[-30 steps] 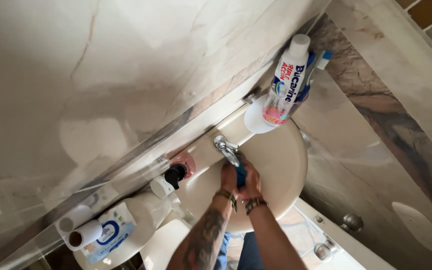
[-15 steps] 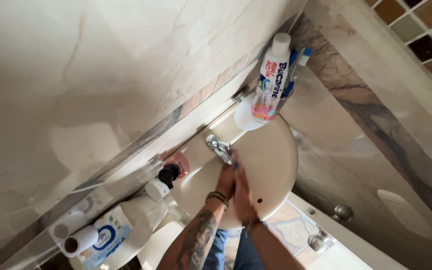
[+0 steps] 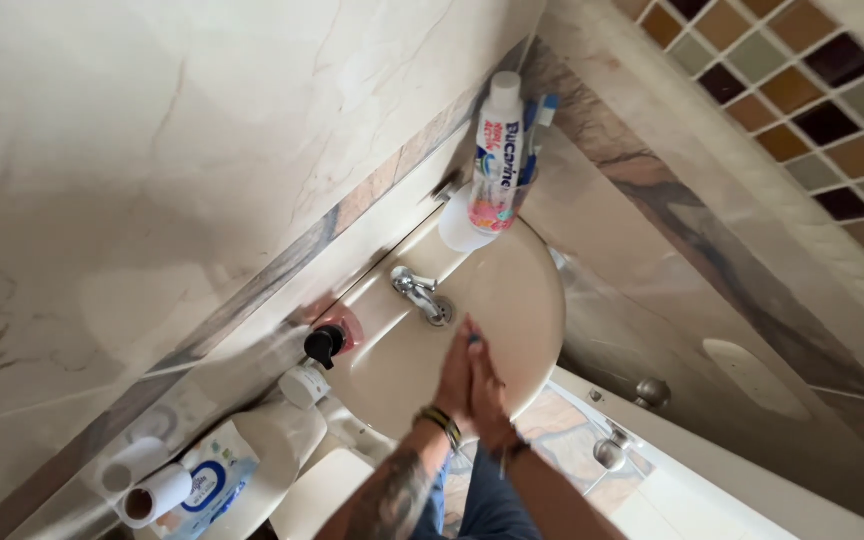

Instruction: Washing a blue cleaning cloth and then washing hands in a small bathroom sink.

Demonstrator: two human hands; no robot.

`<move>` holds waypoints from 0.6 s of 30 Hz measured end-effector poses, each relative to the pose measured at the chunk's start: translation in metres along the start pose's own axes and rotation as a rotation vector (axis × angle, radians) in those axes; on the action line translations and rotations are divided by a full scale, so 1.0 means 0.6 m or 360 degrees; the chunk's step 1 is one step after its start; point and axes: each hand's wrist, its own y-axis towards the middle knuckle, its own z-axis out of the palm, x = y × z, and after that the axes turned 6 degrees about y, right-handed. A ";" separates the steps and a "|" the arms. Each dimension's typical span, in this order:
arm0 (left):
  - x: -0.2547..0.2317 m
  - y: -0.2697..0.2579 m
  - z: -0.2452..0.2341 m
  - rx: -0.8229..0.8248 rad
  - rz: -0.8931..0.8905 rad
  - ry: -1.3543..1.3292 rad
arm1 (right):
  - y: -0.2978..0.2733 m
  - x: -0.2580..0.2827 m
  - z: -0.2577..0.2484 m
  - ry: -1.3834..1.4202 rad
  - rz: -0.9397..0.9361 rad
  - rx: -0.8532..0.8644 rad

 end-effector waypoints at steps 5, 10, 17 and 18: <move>-0.005 -0.008 0.017 0.0060 -0.0011 -0.0043 | 0.011 0.027 0.002 0.0072 -0.0008 0.0037; 0.010 0.019 -0.007 0.0105 -0.0104 -0.0232 | -0.036 0.041 0.014 0.0452 0.0124 0.0099; -0.082 -0.060 0.037 -0.0179 -0.0304 0.0145 | -0.025 -0.013 -0.001 0.0361 0.0173 -0.0206; -0.039 -0.017 0.001 -0.0179 -0.0287 0.0153 | -0.028 0.003 0.014 0.0370 0.0162 -0.0192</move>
